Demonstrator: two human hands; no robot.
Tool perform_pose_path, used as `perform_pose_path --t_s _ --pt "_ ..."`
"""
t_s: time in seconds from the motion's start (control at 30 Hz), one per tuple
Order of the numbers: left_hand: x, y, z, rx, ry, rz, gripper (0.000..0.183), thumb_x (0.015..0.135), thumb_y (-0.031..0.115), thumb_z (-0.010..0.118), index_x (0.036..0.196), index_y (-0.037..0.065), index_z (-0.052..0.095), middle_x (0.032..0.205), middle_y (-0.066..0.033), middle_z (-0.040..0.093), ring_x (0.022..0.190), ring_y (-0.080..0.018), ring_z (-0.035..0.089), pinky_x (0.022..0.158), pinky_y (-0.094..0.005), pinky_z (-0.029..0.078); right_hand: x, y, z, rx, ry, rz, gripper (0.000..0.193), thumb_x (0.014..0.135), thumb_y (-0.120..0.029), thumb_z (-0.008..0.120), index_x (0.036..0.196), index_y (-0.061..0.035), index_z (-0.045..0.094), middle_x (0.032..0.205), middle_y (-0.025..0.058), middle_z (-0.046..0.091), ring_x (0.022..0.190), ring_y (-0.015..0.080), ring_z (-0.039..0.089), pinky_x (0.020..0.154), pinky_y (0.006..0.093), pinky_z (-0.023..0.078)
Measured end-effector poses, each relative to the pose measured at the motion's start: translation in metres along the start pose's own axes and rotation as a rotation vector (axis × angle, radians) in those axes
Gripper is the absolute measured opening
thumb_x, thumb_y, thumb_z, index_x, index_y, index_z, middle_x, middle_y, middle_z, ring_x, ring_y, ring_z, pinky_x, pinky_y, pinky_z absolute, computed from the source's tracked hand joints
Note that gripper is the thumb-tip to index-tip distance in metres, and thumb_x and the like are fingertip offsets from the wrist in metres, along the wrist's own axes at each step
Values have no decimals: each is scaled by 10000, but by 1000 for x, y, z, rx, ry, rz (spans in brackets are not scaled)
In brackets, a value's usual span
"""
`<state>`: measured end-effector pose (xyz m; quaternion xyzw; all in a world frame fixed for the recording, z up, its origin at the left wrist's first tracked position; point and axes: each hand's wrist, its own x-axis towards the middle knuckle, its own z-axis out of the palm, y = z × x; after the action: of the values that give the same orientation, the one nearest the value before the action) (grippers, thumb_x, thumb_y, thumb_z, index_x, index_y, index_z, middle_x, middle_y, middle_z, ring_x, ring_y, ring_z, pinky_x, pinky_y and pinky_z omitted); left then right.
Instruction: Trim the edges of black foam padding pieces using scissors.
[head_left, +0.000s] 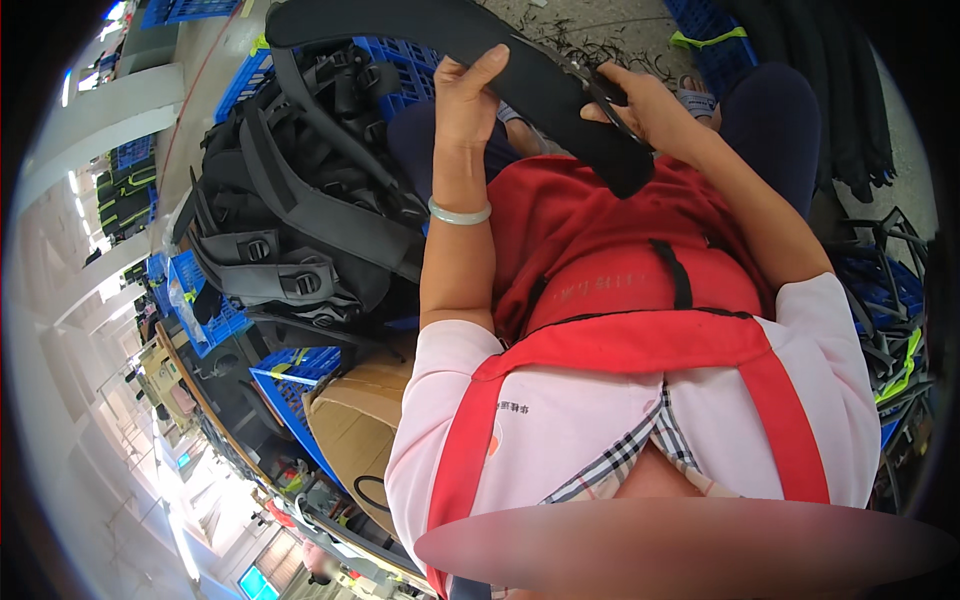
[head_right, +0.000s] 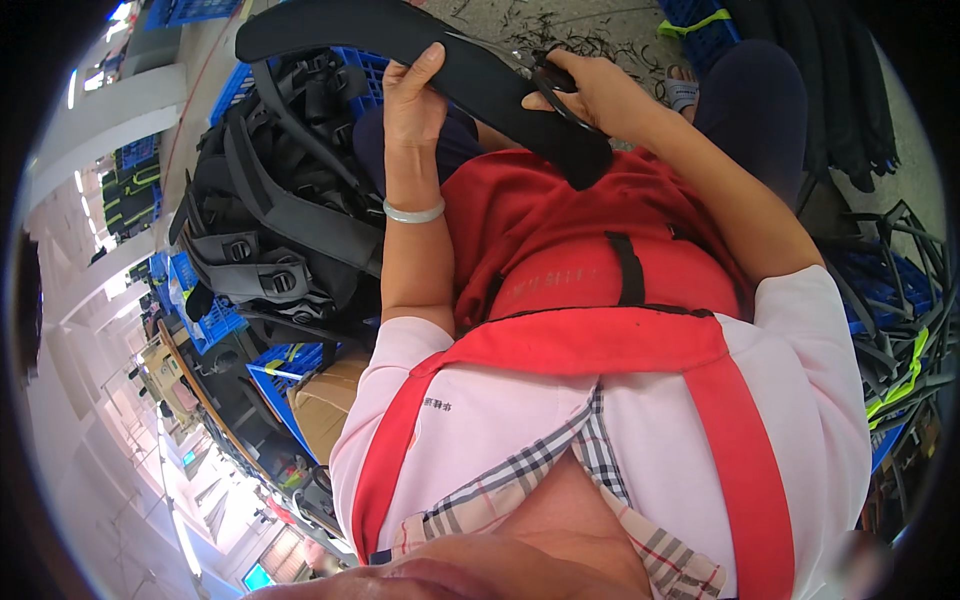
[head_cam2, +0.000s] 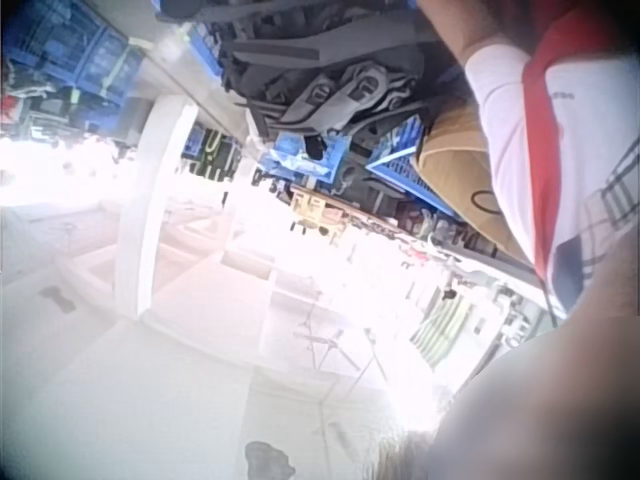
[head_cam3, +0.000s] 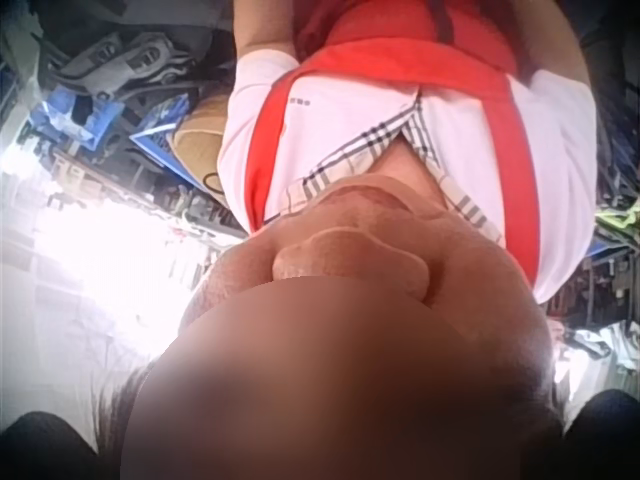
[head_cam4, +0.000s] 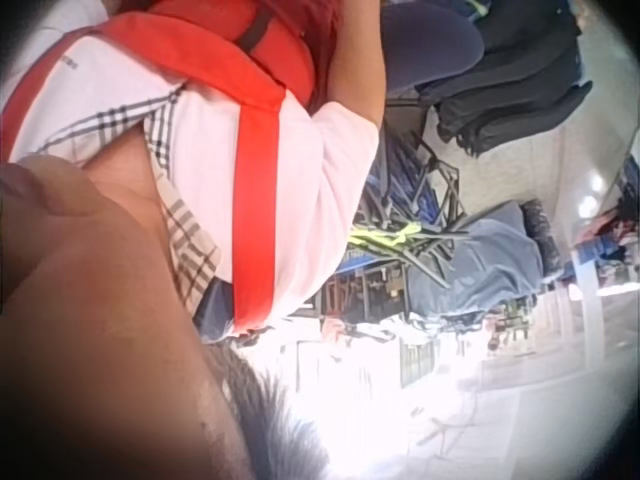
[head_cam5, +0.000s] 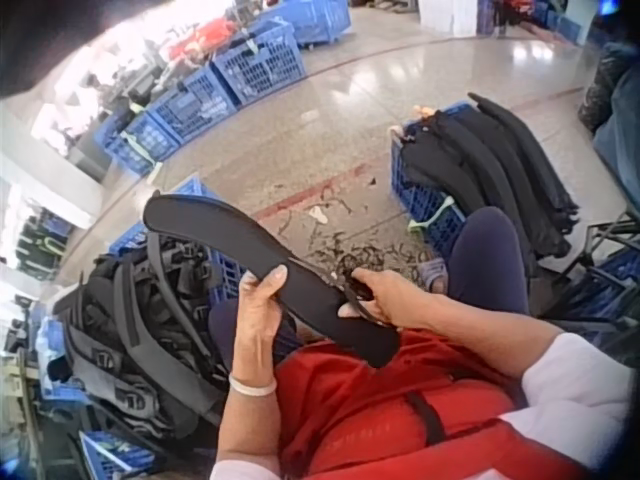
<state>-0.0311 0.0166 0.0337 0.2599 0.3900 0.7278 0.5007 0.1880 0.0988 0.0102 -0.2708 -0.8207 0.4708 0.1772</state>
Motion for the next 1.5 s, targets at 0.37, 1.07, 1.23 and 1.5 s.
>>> perform_pose_path --t_s 0.37,1.07,1.23,1.5 --pt "-2 -6 4 -70 -37 -1 174 830 -6 665 977 85 667 957 -32 668 900 -159 640 853 -328 525 2 0 5 190 -24 49 623 812 -536 658 1031 40 567 732 173 605 665 248 604 627 361 473" --pt "8 -1 5 -11 61 50 183 761 -32 722 919 48 673 877 -42 674 792 -169 655 740 -309 539 3 -8 4 171 -22 81 473 844 -361 703 1027 36 525 766 52 525 700 81 446 603 250 431" --pt "2 -1 6 -60 34 34 186 768 -50 710 904 75 687 873 -22 678 815 -146 647 763 -290 526 5 -10 2 136 -60 63 472 849 -371 696 1017 37 526 752 50 515 699 87 439 603 262 431" --pt "-3 -5 16 -49 17 71 178 772 -62 701 904 57 693 887 -25 682 822 -136 644 792 -277 509 11 -6 -1 100 -34 -4 573 822 -498 659 976 42 551 687 223 561 619 364 567 603 397 453"
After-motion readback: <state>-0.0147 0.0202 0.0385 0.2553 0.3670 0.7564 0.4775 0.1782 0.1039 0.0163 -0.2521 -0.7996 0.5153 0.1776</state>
